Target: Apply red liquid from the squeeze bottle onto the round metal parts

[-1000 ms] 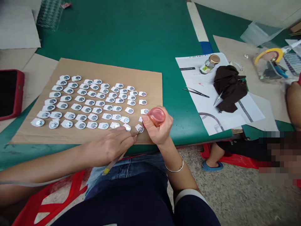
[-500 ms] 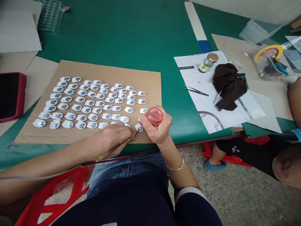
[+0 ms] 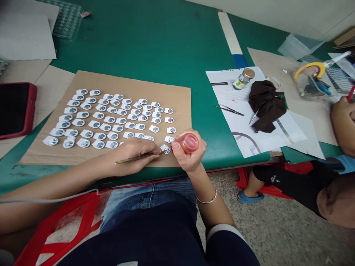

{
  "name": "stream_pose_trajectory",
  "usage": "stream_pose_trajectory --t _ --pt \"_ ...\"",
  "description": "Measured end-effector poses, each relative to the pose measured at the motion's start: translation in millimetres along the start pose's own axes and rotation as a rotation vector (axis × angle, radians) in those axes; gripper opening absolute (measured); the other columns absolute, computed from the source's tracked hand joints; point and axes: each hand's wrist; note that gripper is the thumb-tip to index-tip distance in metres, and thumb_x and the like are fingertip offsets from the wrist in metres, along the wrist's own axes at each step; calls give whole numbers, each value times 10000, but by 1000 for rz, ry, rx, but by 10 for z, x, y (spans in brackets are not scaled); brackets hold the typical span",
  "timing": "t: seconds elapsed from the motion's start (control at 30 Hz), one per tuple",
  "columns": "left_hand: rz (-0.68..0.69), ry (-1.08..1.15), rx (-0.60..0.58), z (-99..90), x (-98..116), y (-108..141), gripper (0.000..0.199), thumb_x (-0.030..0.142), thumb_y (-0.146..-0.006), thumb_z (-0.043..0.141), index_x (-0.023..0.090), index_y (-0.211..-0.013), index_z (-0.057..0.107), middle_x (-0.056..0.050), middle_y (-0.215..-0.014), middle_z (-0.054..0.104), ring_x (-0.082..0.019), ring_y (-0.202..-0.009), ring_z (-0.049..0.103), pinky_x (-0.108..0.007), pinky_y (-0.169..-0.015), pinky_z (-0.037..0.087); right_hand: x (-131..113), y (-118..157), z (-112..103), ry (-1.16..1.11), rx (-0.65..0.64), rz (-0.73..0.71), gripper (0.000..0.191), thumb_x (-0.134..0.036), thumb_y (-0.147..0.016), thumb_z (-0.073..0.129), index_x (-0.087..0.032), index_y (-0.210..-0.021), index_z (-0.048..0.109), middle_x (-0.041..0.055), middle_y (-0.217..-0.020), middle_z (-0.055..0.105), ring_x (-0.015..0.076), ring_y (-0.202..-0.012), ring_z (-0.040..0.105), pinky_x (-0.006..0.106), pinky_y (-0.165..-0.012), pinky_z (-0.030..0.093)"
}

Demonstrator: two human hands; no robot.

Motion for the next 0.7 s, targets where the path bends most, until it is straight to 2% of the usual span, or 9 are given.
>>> stream_pose_trajectory --t 0.2,0.37,0.57,0.7 --pt "-12 16 -16 -27 9 -10 137 125 -843 460 130 -817 594 -29 -745 621 -118 -686 579 -233 -618 408 10 13 0 -47 37 -35 195 -365 -726 578 -188 -795 531 11 -682 560 133 -624 562 312 -560 467" --pt "-17 14 -17 -25 -1 -10 142 145 -849 459 133 -826 598 -26 -743 621 -119 -689 578 -234 -614 408 18 54 -40 -98 115 41 252 -449 -746 504 -205 -807 521 18 -689 529 146 -622 550 348 -553 499" --pt "-5 27 -17 -37 5 -12 139 138 -848 455 137 -819 591 -19 -731 615 -112 -674 573 -230 -604 397 33 51 -12 -109 41 -12 216 -390 -715 570 -191 -795 544 8 -681 549 136 -624 560 313 -550 485" --pt "-6 25 -7 -26 3 -8 139 123 -842 457 139 -818 593 -8 -714 607 -101 -645 560 -222 -590 384 9 26 19 -91 46 -51 190 -352 -720 582 -177 -788 552 8 -668 567 127 -611 566 292 -547 459"
Point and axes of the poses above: each hand's wrist, its own y-axis away from the middle knuckle, its own z-axis out of the palm, x = y × z
